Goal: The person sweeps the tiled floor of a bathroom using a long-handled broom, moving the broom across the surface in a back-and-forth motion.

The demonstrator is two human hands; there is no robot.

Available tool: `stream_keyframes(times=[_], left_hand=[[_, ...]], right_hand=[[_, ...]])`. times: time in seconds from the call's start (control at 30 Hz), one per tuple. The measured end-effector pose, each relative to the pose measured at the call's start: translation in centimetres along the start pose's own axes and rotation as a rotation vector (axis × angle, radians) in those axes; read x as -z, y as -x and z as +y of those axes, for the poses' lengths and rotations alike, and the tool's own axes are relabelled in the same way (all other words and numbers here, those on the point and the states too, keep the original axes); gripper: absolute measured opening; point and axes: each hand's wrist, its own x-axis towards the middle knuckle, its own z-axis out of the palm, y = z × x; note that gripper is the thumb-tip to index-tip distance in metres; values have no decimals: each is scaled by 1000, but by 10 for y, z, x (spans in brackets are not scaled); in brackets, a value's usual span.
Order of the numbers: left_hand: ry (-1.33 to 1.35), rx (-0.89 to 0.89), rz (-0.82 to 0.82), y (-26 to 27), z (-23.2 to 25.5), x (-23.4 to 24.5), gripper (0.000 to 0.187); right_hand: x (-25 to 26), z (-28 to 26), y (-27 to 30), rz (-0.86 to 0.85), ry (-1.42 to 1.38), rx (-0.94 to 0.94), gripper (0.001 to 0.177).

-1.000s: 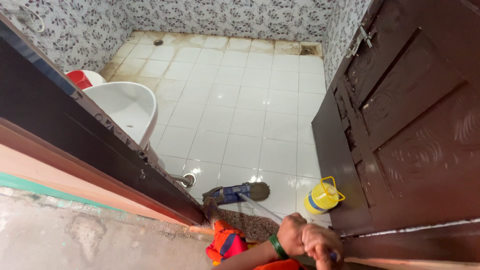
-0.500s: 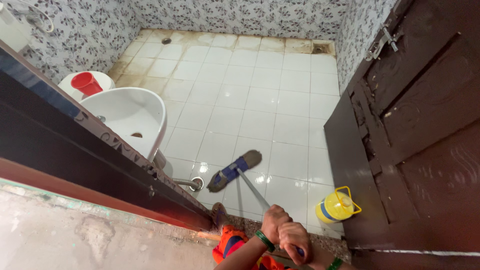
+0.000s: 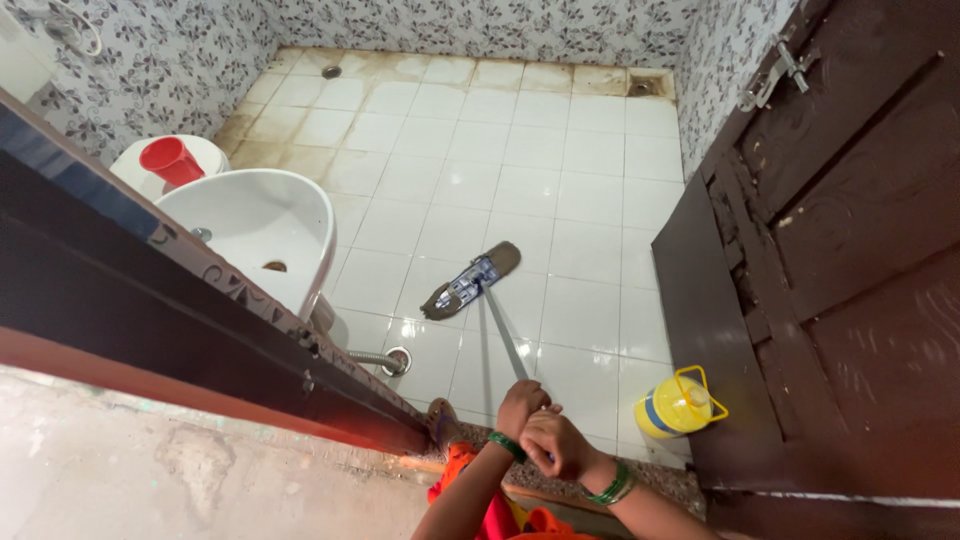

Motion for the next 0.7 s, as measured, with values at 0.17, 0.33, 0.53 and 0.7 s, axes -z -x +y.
stream_keyframes(times=[0.17,0.33,0.53,0.7], left_hand=[[93,48,-86,-5,61,-28,40],[156,-150,-78,7,174,-41,30],[300,-356,-180,27,290,-18,35],[440,-503,-204,39,292,-30,38]], right_hand=[[35,-46,33,143,-2,-140,33],[98,-138,86,415,-62,-301,29],[140,-239,131,607,-195,-344,24],[130,-255,137,725,-208,-22,26]])
